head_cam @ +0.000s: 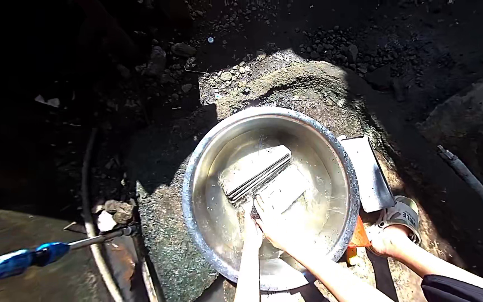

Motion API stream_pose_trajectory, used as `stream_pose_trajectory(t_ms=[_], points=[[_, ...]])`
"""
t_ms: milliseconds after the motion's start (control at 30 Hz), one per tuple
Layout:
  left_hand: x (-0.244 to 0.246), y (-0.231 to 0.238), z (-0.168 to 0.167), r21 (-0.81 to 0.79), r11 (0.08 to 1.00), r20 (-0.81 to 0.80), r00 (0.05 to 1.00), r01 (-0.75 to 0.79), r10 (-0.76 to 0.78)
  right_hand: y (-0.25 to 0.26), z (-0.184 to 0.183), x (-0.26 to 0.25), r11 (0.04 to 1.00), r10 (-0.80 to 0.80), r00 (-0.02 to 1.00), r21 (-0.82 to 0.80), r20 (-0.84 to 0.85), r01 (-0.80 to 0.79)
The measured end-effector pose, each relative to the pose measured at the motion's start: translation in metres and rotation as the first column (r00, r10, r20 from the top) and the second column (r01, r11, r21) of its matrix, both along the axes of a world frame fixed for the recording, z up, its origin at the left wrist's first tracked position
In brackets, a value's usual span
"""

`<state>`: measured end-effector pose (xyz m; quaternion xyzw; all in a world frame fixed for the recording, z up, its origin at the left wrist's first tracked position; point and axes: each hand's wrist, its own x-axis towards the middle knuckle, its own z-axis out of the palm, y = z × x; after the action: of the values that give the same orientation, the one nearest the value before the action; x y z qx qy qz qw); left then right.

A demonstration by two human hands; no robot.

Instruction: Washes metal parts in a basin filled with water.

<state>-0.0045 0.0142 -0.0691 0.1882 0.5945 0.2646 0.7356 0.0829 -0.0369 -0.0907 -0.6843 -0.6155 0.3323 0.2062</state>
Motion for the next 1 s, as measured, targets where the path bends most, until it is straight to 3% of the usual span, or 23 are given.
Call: stream_pose_trajectory(t_ms=[67, 100, 200, 233, 300, 400, 500, 567, 700, 833, 933, 1000], points=[[-0.007, -0.001, -0.017, 0.042, 0.999, 0.008, 1.000, 0.016, -0.016, 0.002, -0.006, 0.020, 0.995, 0.084, 0.994, -0.064, 0.066, -0.080], [-0.010, -0.003, -0.022, 0.054, 0.999, 0.003, 1.000, -0.002, 0.002, 0.001, -0.010, 0.036, 0.992, 0.051, 0.993, -0.119, 0.109, -0.038], [-0.014, -0.013, -0.034, 0.021, 0.997, 0.008, 0.997, -0.077, 0.077, 0.005, -0.007, 0.090, 0.865, -0.128, 0.967, -0.451, 0.221, 0.218], [-0.012, -0.014, -0.032, -0.007, 0.996, 0.003, 0.996, -0.090, 0.090, 0.010, -0.007, 0.101, 0.822, -0.215, 0.932, -0.461, 0.293, 0.334], [-0.002, -0.011, -0.017, -0.060, 0.997, 0.004, 0.999, -0.042, 0.043, 0.016, -0.016, 0.103, 0.789, -0.418, 0.817, -0.288, 0.398, 0.543], [0.011, -0.003, -0.013, -0.021, 0.999, 0.001, 0.999, 0.044, -0.044, 0.006, -0.025, 0.060, 0.794, -0.563, 0.794, -0.114, 0.230, 0.597], [0.019, 0.003, -0.008, 0.012, 0.996, -0.023, 0.996, 0.090, -0.089, -0.006, -0.010, 0.016, 0.903, -0.410, 0.892, -0.052, 0.193, 0.426], [0.023, 0.006, 0.012, 0.011, 0.992, -0.125, 0.984, 0.129, -0.127, -0.010, -0.015, 0.019, 0.933, -0.360, 0.926, 0.051, 0.113, 0.356], [-0.003, -0.004, 0.019, 0.167, 0.965, -0.184, 0.968, 0.202, -0.171, -0.007, -0.014, 0.077, 0.840, -0.510, 0.857, -0.170, 0.074, 0.515], [-0.016, 0.003, 0.056, 0.292, 0.887, -0.318, 0.911, 0.358, -0.263, -0.011, 0.002, 0.130, 0.879, -0.461, 0.884, -0.101, 0.075, 0.467], [-0.034, 0.016, 0.092, 0.376, 0.876, -0.329, 0.927, 0.301, -0.178, -0.026, 0.024, 0.147, 0.776, -0.616, 0.783, -0.108, 0.087, 0.622], [-0.049, 0.027, 0.121, 0.438, 0.853, -0.324, 0.935, 0.283, -0.144, -0.037, 0.039, 0.149, 0.766, -0.626, 0.777, -0.133, 0.074, 0.629]])
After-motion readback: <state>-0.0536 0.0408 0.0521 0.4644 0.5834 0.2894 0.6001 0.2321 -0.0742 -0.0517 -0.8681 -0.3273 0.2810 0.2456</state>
